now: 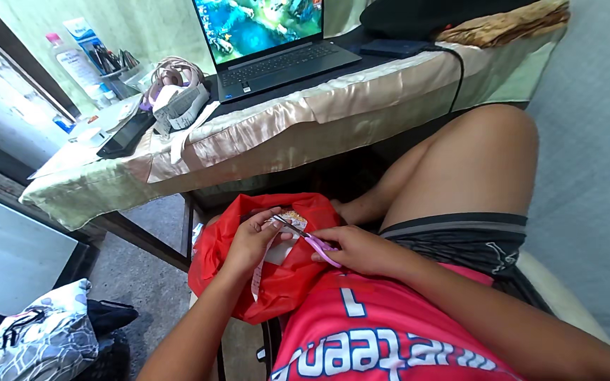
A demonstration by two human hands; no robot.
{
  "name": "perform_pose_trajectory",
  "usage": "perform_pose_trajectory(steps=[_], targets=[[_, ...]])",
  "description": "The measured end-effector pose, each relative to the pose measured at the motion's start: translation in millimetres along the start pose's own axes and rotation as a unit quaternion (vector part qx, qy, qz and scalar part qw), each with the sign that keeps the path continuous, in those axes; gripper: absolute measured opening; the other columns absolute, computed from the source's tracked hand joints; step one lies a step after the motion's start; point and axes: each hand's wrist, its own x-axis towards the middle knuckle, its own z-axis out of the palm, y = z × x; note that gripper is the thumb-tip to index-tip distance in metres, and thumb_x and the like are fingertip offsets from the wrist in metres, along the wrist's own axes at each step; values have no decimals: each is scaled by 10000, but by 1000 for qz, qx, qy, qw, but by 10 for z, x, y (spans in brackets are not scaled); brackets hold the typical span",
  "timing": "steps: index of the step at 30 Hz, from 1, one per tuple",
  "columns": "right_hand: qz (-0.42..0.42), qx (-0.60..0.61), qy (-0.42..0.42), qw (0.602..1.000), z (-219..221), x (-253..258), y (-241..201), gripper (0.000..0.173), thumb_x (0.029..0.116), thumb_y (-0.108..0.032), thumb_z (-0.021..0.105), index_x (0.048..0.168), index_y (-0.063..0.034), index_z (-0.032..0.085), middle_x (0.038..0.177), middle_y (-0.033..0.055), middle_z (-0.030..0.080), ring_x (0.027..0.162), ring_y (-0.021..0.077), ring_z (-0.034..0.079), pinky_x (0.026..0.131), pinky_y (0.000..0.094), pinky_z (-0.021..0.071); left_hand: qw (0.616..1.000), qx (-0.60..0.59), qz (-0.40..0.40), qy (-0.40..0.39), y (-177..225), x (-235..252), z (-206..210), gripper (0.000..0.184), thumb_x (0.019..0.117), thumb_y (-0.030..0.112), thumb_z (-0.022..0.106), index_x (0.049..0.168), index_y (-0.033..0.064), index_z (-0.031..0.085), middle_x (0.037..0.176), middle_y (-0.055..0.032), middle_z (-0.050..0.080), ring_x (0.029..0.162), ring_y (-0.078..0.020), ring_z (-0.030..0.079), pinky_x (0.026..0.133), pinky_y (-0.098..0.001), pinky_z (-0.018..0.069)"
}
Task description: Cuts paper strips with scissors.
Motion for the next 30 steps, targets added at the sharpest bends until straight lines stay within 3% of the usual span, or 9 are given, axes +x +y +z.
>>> perform_pose_trajectory(steps=[8,17,23,30], targets=[[3,-7,-1,1000,-15,8,14,392,1016,-420,622,1316,-173,669,964,28,691,827,123,636,798,360,539,1000,2,6,-1,5,-11,4,365,1034,27,568,1392,-42,549,1202,-175,703,969,-258,746,879,-376,635],[-5,82,-30,996,-51,0,88,376,1008,-406,645,1306,-181,689,906,-11,682,751,57,611,721,273,530,1000,2,5,-9,11,-14,4,391,1033,25,570,1415,-44,522,1178,-178,710,966,-261,746,882,-376,635],[-13,111,-55,992,-50,2,78,472,1002,-441,643,1380,-158,626,972,-3,679,801,45,615,756,247,528,1000,-5,3,-7,19,-17,-2,440,1023,13,582,1449,-41,487,1179,-188,705,959,-266,748,870,-376,640],[-6,46,-33,998,-38,3,62,530,987,-475,645,1433,-195,591,1128,27,699,949,99,659,880,346,549,1000,-9,5,-11,-1,-8,-4,448,1023,1,576,1458,-39,477,1186,-196,699,963,-269,745,880,-379,636]])
